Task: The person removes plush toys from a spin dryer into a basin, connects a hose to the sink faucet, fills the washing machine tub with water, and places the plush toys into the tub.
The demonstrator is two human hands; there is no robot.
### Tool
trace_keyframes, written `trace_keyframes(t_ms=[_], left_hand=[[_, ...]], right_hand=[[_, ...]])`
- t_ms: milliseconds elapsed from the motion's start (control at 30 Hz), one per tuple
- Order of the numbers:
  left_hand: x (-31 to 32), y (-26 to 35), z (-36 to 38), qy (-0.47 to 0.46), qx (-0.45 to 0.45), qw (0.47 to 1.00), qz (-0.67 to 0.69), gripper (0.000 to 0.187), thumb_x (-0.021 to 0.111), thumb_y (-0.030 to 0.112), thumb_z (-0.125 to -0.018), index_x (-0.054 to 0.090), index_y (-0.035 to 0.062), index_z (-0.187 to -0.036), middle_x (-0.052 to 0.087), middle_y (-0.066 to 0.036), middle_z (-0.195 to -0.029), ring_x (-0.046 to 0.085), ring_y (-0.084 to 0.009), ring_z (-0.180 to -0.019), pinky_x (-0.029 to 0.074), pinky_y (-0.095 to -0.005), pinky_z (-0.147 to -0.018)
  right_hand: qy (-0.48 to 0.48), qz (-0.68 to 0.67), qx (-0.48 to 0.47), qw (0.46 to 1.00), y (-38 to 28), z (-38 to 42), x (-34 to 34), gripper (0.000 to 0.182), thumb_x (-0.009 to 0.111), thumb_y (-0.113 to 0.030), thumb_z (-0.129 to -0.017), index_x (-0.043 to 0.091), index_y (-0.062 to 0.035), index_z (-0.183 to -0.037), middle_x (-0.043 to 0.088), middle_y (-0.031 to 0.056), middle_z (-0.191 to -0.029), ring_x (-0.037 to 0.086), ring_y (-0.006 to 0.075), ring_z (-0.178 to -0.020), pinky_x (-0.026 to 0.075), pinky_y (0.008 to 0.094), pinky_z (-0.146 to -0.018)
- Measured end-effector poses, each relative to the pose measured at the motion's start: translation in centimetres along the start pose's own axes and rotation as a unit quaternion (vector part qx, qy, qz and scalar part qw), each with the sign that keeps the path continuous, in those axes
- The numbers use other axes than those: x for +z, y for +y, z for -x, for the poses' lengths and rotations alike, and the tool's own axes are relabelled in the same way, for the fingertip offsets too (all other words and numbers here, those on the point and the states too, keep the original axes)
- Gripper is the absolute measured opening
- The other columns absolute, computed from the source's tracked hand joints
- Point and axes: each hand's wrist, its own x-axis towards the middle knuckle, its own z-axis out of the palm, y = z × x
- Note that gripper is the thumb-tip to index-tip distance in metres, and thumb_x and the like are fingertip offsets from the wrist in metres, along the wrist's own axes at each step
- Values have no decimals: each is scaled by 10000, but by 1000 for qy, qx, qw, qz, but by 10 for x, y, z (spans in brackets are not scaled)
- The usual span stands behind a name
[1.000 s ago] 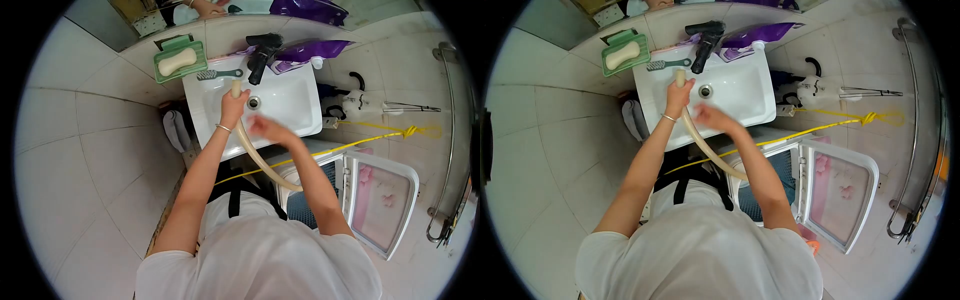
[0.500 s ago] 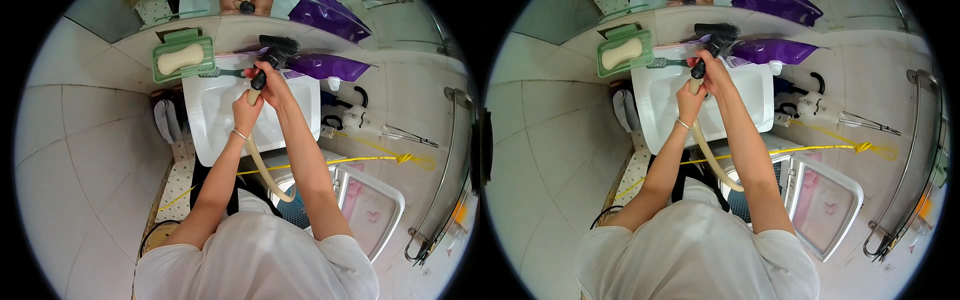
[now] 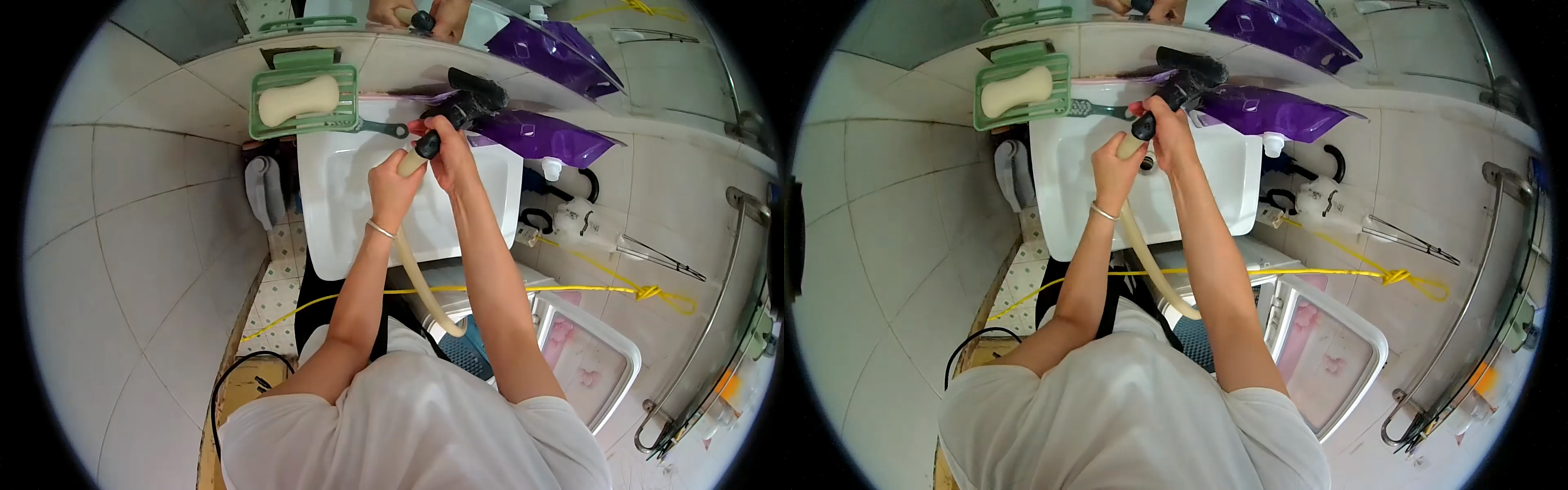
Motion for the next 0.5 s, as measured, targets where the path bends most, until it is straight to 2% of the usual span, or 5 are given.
trace_keyframes(t_ms=[67,133,200,333,500], left_hand=[[0,1,0,8,11,1000,-19,207,717,191,-717,585,32,-724,579,-138,-604,561,-291,-540,440,-342,-528],[-1,1,-2,16,22,999,-38,193,717,175,-713,595,28,-744,578,-133,-607,547,-257,-522,433,-329,-523],[-3,2,-5,14,35,997,-73,175,718,166,-695,599,46,-740,585,-138,-612,571,-294,-547,442,-343,-528],[-7,12,-6,18,38,995,-94,169,718,163,-686,598,53,-730,576,-133,-595,574,-293,-544,444,-347,-528],[-12,30,-6,15,-3,994,-107,155,708,200,-689,603,90,-719,597,-126,-596,596,-330,-580,464,-390,-545]], right_hand=[[10,-7,-1,1000,0,-1,0,137,564,-140,-794,582,-6,-820,632,106,-821,555,163,-752,449,297,-700],[-2,2,-7,1000,2,-4,-4,150,579,-147,-807,550,-16,-872,647,133,-882,592,220,-853,468,372,-788],[-4,1,-10,1000,3,-5,-6,148,577,-148,-807,548,-17,-871,647,134,-880,591,220,-853,468,372,-788],[-1,5,-13,1000,4,-5,-5,150,572,-151,-808,540,-22,-878,646,134,-877,591,219,-852,469,372,-789],[-4,-3,-23,1000,2,-2,-2,140,563,-154,-812,543,-31,-875,645,127,-864,592,207,-854,467,364,-790]])
